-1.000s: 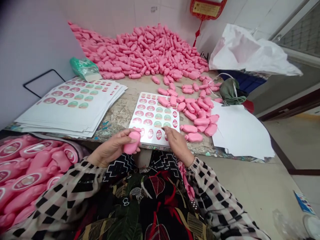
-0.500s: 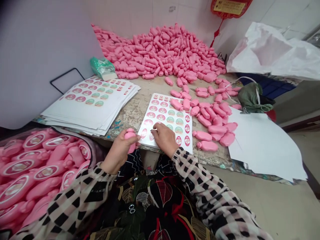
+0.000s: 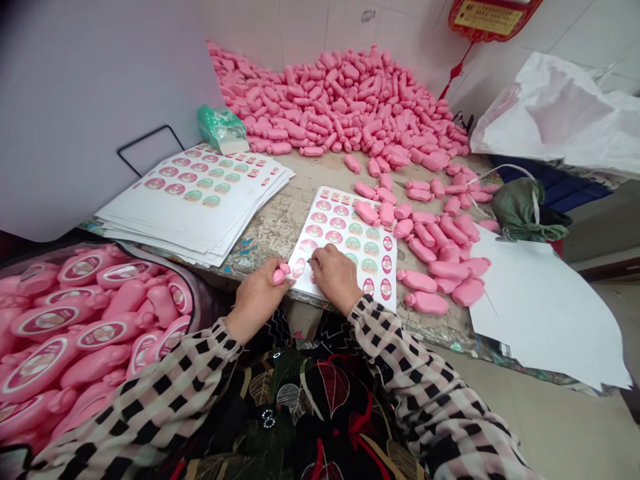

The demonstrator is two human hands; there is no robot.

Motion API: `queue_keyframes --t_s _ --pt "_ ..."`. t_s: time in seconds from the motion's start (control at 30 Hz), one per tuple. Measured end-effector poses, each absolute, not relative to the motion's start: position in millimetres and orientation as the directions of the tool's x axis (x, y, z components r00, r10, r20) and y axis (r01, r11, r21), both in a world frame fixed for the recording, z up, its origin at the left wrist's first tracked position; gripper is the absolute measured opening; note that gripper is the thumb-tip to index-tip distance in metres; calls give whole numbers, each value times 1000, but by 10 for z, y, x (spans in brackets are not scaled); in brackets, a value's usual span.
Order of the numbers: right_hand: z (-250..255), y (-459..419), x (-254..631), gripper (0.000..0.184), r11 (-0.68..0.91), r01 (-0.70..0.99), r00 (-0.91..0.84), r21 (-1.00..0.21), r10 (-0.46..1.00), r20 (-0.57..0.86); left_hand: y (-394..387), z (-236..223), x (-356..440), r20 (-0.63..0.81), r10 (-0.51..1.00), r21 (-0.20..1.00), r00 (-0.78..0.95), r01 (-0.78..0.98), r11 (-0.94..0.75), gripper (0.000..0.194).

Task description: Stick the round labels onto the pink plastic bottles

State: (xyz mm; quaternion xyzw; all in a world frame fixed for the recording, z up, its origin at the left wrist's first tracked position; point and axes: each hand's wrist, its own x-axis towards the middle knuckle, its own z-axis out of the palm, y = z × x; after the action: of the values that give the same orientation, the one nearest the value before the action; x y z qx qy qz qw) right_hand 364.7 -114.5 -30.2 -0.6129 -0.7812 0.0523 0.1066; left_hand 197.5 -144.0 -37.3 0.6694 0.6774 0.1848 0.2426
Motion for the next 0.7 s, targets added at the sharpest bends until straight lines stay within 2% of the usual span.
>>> queue_keyframes --t_s 0.23,0.43,0.7 --pt "-338 -1158 3685 22 265 925 -243 -273 963 114 -1432 -350 1989 -135 991 575 -1 814 79 20" --pt "-349 -1158 3696 20 270 904 -253 -331 963 94 -1444 -379 1974 -119 993 592 14 804 60 23" --pt "-357 -1187 3668 21 260 931 -229 -257 963 146 -1483 -409 1976 -84 996 579 28 815 26 25"
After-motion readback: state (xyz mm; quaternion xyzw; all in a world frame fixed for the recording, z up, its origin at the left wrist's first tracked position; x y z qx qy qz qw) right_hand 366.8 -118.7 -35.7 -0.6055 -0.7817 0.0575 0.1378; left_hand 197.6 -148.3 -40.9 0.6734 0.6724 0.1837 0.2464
